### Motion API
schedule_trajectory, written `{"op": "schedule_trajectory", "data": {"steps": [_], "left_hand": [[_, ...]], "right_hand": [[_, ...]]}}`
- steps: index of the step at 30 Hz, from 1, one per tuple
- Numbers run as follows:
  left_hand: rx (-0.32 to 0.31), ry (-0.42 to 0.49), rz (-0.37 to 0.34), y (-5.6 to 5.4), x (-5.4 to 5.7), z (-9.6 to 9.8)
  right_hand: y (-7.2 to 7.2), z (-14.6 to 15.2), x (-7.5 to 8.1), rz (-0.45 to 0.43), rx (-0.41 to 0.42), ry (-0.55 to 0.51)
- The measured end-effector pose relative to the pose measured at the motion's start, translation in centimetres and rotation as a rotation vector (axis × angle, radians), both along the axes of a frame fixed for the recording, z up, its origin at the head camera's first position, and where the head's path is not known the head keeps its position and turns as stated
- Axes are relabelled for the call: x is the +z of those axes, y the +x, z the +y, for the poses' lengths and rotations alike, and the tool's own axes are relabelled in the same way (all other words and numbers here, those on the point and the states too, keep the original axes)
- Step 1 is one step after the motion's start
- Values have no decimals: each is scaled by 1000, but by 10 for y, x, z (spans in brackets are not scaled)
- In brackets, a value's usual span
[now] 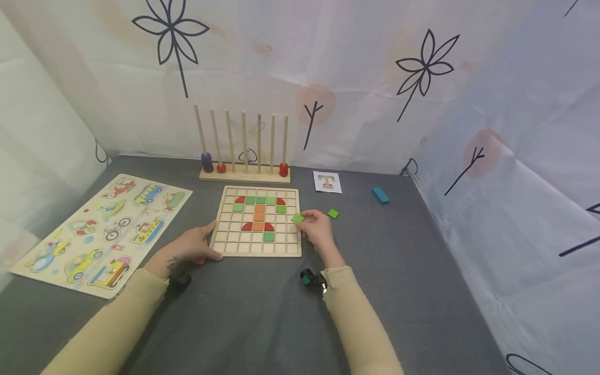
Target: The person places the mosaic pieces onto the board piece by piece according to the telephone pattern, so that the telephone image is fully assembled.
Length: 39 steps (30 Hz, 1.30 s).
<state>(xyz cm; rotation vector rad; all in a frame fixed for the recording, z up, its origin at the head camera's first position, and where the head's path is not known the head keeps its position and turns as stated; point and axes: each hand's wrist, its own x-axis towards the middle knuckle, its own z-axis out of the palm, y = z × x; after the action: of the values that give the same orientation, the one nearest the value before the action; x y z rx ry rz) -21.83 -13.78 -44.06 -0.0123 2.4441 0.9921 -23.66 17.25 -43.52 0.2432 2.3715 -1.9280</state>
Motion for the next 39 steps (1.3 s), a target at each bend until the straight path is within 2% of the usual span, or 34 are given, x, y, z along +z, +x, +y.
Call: {"op": "schedule_trajectory", "data": {"steps": [4, 12, 17, 21, 28, 30, 32, 34, 39], "left_hand": [[-2, 0, -3, 0, 0, 1], [7, 7, -11, -1, -1, 0], [5, 10, -7, -1, -1, 0], [4, 2, -3, -1, 0, 0], [1, -5, -9, -1, 1, 0], [3, -6, -13, -2, 1, 0], [4, -5, -16, -2, 0, 0], [4, -3, -16, -2, 0, 0], [2, 2, -14, -2, 0, 0]], "right_hand": [[4, -26, -6, 13, 113, 17], [3, -60, -7, 23, 274, 195], [3, -68, -5, 33, 348, 306], [3, -71, -6, 39, 374, 365], [2, -73, -8, 58, 385, 471], [2, -72, -6, 65, 380, 463], [1, -68, -5, 78, 354, 414], [-2, -60, -2, 100, 307, 323], [-13, -28, 4, 165, 119, 120]]}}
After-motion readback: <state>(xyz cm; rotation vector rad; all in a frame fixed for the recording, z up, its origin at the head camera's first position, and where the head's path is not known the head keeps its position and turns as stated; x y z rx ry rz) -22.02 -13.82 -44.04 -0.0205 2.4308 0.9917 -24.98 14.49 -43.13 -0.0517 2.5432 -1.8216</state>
